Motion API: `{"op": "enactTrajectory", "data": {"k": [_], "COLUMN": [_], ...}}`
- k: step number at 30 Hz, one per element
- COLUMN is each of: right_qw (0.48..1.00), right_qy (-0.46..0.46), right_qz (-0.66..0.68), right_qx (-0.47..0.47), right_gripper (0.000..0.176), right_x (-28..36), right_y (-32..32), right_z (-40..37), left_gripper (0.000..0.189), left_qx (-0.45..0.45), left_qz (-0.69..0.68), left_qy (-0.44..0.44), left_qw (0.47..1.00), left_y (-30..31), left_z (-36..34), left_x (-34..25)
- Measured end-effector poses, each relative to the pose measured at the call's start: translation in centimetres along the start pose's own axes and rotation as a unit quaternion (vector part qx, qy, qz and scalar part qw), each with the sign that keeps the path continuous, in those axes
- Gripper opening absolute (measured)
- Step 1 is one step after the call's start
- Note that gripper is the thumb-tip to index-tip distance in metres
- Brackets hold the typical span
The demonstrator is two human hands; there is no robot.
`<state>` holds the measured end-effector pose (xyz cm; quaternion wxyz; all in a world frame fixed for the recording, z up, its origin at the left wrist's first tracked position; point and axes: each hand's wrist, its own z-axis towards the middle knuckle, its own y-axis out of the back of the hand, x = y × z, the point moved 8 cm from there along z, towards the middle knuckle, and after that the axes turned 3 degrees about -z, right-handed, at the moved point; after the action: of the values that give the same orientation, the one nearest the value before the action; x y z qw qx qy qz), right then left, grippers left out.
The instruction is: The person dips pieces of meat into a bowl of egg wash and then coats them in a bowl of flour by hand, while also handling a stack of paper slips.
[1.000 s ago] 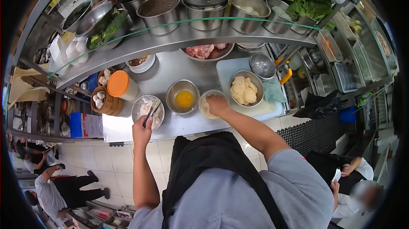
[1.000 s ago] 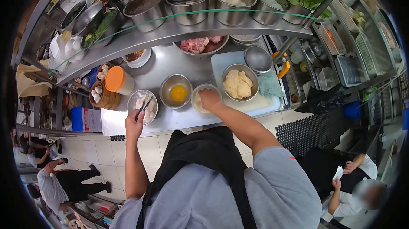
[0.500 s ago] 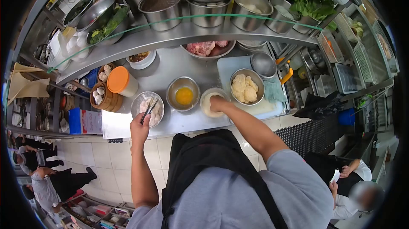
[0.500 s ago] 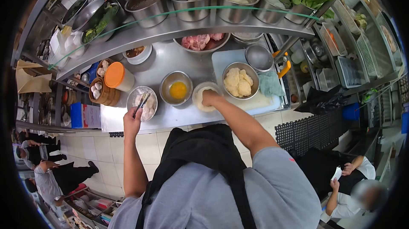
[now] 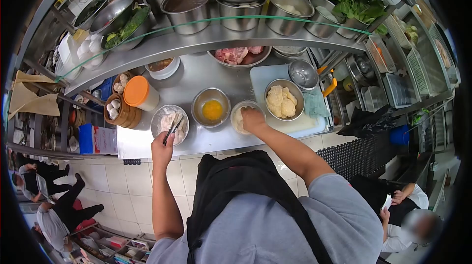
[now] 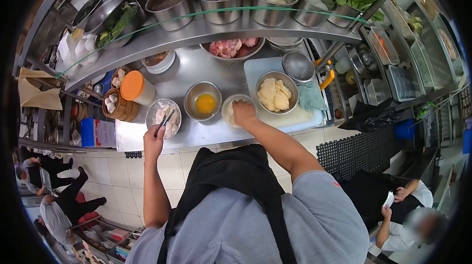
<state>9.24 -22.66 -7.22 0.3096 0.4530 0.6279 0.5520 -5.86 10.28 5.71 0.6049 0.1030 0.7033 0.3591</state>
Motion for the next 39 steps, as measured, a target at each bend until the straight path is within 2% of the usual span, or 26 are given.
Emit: {"op": "enactTrajectory", "data": {"k": [4, 5, 7, 11, 14, 17, 20, 21, 22, 24, 25, 27, 33, 36, 39], "right_qw": [0.991, 0.991, 0.983, 0.98, 0.983, 0.977, 0.981, 0.991, 0.991, 1.0, 1.0, 0.999, 0.99, 0.987, 0.977], "right_qy": [0.011, 0.011, 0.033, 0.017, 0.028, 0.008, 0.036, 0.005, 0.007, -0.002, -0.001, -0.029, -0.004, 0.013, 0.008], "right_qz": [0.103, 0.103, 0.106, 0.158, 0.131, 0.142, 0.109, 0.093, 0.092, 0.02, 0.021, 0.02, 0.109, 0.13, 0.151], "right_qx": [0.082, 0.084, 0.15, 0.118, 0.127, 0.16, 0.158, 0.092, 0.096, -0.002, -0.003, 0.001, 0.091, 0.093, 0.148], "right_gripper": [0.037, 0.037, 0.028, 0.025, 0.027, 0.03, 0.04, 0.048, 0.048, 0.056, 0.056, 0.044, 0.031, 0.031, 0.031], "right_x": [-1.3, -1.9, -2.7, -2.9, -1.3, -1.0, 0.0, 0.2, 0.5, 0.6, 0.6, 0.4, -2.1, -2.4, -0.9], "right_y": [1.8, 2.3, 2.1, 1.2, -3.2, -4.9, -2.0, 0.1, -0.2, 1.1, 0.8, 0.6, 3.7, 4.8, -0.4], "right_z": [1.0, 1.6, 2.6, 3.3, 2.2, 2.1, 0.4, -0.7, -1.3, -1.8, -1.5, -0.9, 1.4, 2.2, 2.1], "left_gripper": [0.027, 0.027, 0.027, 0.027, 0.027, 0.026, 0.026, 0.028, 0.03, 0.03, 0.029, 0.028, 0.03, 0.03, 0.029], "left_qx": [-0.001, -0.001, 0.001, 0.01, 0.02, 0.006, 0.008, 0.001, -0.002, 0.009, 0.007, 0.006, -0.005, -0.01, -0.005], "left_qz": [0.003, 0.003, -0.003, 0.008, 0.009, -0.003, 0.011, 0.008, 0.006, 0.007, 0.01, 0.014, 0.006, 0.002, 0.006], "left_qy": [0.001, 0.003, 0.0, 0.006, 0.022, -0.009, -0.006, -0.015, -0.021, 0.002, -0.006, -0.014, -0.015, -0.018, -0.002], "left_qw": [1.0, 1.0, 1.0, 1.0, 1.0, 1.0, 1.0, 1.0, 1.0, 1.0, 1.0, 1.0, 1.0, 1.0, 1.0], "left_y": [0.3, 0.2, 0.2, 0.1, -0.5, -0.5, -0.4, -0.3, -0.1, -0.3, -0.2, 0.1, 0.8, 0.9, 1.0], "left_z": [-0.3, -0.3, -0.2, 0.0, 0.1, 0.2, 1.0, 1.0, 0.6, 0.6, 0.6, 0.4, 0.6, 0.8, 1.0], "left_x": [0.0, 0.2, 0.3, 0.2, 0.3, -0.4, -1.1, -1.1, -0.9, -0.1, -0.1, -0.2, 0.3, 0.8, 0.8]}}
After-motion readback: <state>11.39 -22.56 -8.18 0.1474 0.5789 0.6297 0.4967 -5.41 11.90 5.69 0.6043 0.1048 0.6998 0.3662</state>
